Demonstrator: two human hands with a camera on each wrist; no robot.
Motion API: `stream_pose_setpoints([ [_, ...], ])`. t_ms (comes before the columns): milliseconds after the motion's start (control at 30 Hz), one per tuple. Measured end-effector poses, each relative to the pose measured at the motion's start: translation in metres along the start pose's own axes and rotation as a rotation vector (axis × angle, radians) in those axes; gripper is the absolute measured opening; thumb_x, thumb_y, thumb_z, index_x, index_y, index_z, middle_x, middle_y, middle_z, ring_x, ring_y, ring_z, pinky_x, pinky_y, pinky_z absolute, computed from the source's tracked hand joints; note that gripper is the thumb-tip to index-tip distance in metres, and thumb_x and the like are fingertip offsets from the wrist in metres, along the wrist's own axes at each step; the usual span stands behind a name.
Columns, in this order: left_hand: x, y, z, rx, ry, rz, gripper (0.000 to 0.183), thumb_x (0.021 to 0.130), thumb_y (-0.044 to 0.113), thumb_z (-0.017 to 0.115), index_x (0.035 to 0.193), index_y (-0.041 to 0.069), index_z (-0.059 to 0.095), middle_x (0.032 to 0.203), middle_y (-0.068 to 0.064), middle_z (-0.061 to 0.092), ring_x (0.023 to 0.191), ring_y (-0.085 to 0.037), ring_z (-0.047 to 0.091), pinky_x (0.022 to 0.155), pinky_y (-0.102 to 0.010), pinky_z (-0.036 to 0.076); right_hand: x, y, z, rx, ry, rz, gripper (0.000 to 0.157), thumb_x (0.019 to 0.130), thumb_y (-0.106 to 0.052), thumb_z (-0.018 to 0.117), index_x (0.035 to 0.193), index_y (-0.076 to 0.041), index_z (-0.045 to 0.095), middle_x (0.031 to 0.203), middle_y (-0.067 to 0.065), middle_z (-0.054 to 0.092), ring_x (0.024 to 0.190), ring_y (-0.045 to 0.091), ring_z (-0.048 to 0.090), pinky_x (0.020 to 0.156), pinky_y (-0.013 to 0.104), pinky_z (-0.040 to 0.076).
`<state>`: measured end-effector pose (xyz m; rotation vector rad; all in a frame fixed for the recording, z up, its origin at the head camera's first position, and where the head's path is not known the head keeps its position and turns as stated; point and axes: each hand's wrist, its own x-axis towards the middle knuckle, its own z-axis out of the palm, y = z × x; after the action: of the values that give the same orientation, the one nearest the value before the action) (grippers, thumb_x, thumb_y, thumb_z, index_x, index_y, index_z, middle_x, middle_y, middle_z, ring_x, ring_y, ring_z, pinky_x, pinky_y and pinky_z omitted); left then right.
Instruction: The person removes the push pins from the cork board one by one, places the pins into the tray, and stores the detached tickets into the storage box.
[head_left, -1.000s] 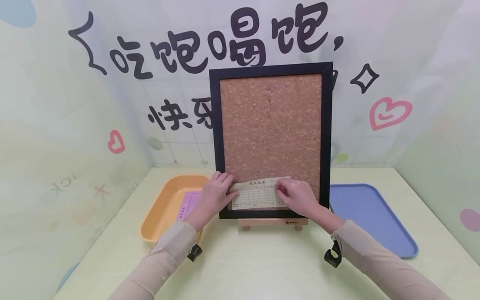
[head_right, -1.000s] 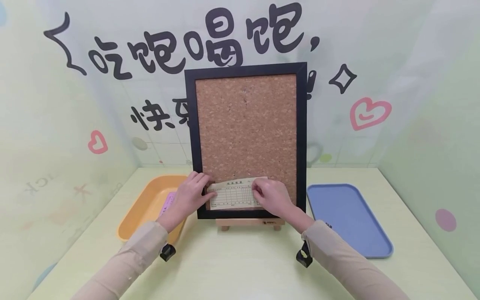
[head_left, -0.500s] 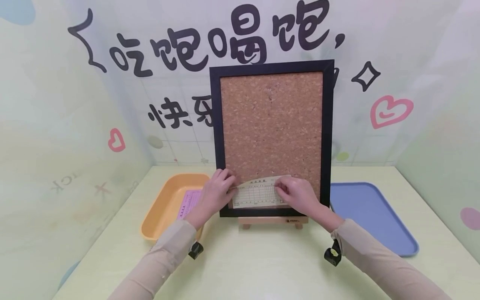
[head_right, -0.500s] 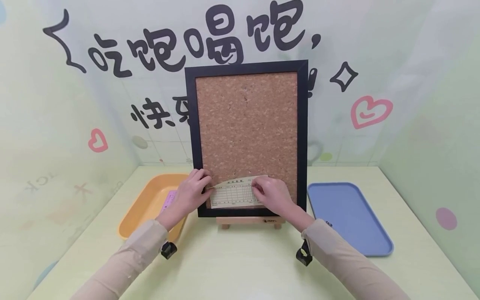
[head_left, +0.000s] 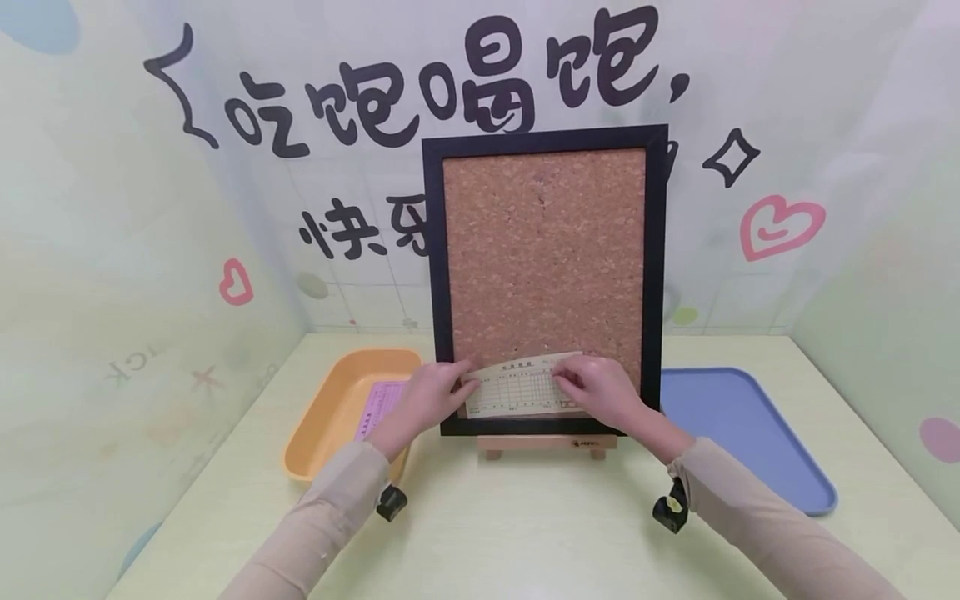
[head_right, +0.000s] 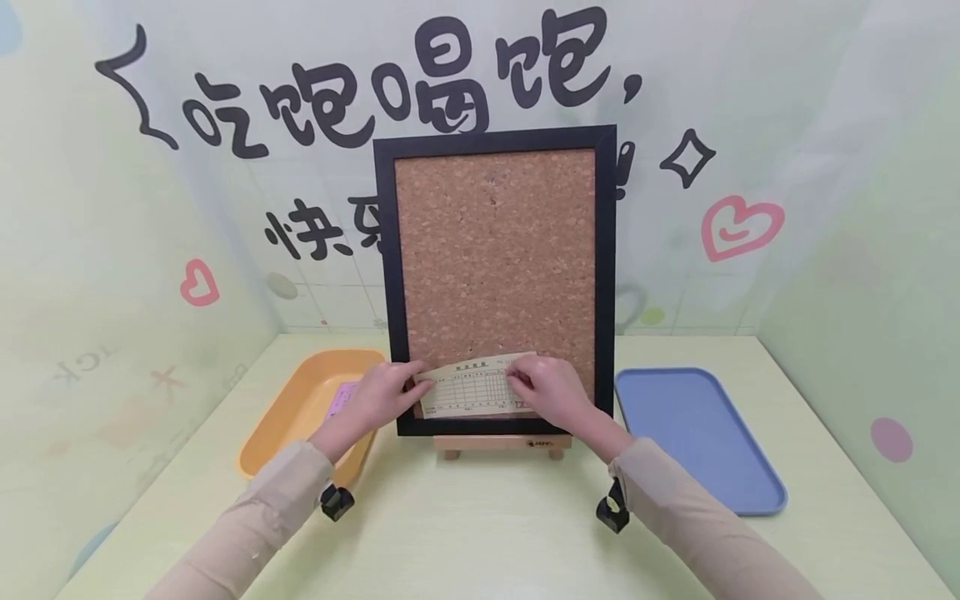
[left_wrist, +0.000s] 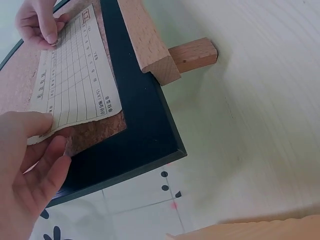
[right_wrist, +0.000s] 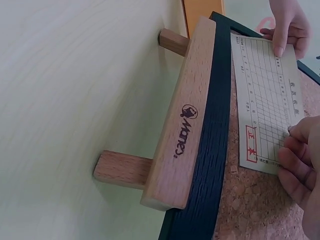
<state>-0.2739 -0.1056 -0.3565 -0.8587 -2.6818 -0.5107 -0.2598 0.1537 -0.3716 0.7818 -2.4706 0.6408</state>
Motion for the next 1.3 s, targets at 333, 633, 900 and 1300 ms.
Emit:
stream_pose_setpoints([
  [333,-0.013,-0.013,-0.015,-0.029,0.058,-0.005,0.010,0.085,0.016,0.063,0.079,0.009,0.061,0.057,0.006,0.049,0.048,-0.006,0.036,0.044,-0.019,0.029,-0.018,0.014,-0.009,-0.010,0.027,0.001,0.003,0.080,-0.011,0.068,0.082,-0.009,0.070,0.065,-0.006,0.060,0.052,0.001,0.042,0.048,0.019,0.038],
  [633,-0.037,-0.039,-0.039,-0.108,0.106,-0.074,0.008,0.085,0.014,0.062,0.077,0.012,0.062,0.063,0.006,0.055,0.057,-0.007,0.048,0.052,-0.022,0.041,-0.034,0.028,-0.016,0.017,0.056,0.002,0.003,0.076,-0.007,0.071,0.079,-0.007,0.069,0.064,-0.006,0.059,0.053,0.001,0.044,0.048,0.019,0.040],
  [900,-0.080,-0.074,-0.050,-0.144,0.157,-0.198,0.008,0.086,0.012,0.062,0.087,0.004,0.065,0.071,-0.001,0.063,0.060,-0.010,0.055,0.047,-0.021,0.042,-0.055,0.039,-0.027,0.001,0.065,0.000,0.007,0.074,-0.001,0.070,0.076,-0.007,0.068,0.063,-0.007,0.057,0.053,-0.001,0.042,0.046,0.018,0.039],
  [1300,-0.122,-0.104,-0.062,-0.136,0.286,-0.340,0.017,0.087,0.017,0.061,0.084,0.001,0.064,0.065,-0.005,0.063,0.056,-0.007,0.054,0.044,-0.022,0.038,-0.084,0.058,-0.044,-0.010,0.141,-0.033,0.015,0.068,0.006,0.070,0.075,-0.006,0.067,0.062,-0.007,0.058,0.052,-0.006,0.040,0.044,0.014,0.035],
])
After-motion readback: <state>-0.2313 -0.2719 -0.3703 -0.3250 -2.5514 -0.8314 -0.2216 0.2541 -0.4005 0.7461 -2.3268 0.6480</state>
